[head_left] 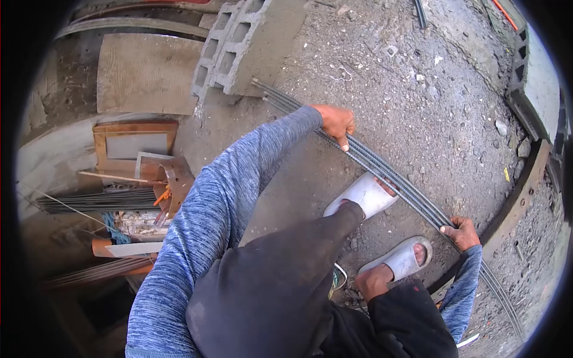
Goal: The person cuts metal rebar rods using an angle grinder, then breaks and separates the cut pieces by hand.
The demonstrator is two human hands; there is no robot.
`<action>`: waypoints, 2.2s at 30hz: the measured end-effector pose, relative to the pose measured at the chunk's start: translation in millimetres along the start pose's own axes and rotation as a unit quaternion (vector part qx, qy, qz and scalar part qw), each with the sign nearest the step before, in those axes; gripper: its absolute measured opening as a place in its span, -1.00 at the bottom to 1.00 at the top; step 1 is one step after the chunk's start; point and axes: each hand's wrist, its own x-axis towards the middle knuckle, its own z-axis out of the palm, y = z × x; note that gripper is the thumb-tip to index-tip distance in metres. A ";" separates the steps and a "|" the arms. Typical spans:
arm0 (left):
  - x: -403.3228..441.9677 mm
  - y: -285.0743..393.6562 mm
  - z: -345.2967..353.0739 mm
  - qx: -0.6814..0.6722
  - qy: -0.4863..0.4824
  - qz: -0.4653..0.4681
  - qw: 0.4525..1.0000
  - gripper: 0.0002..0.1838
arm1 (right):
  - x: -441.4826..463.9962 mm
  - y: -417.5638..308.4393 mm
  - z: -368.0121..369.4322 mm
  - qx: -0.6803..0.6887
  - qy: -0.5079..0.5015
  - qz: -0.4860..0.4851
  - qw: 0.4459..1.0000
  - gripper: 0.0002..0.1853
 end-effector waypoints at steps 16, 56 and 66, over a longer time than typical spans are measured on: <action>-27.1 -49.2 -16.4 -0.037 0.003 -0.059 0.998 -0.55 | 21.9 -71.8 21.6 -0.075 -0.045 -0.015 0.996 -0.65; 21.7 10.2 -12.5 0.044 -0.132 -0.022 0.990 -0.46 | 20.8 -20.6 6.2 -0.022 -0.057 0.001 0.998 -0.69; 13.6 -8.2 -16.3 0.004 -0.132 -0.049 0.990 -0.42 | 16.5 -53.9 10.3 -0.076 -0.050 0.001 0.996 -0.61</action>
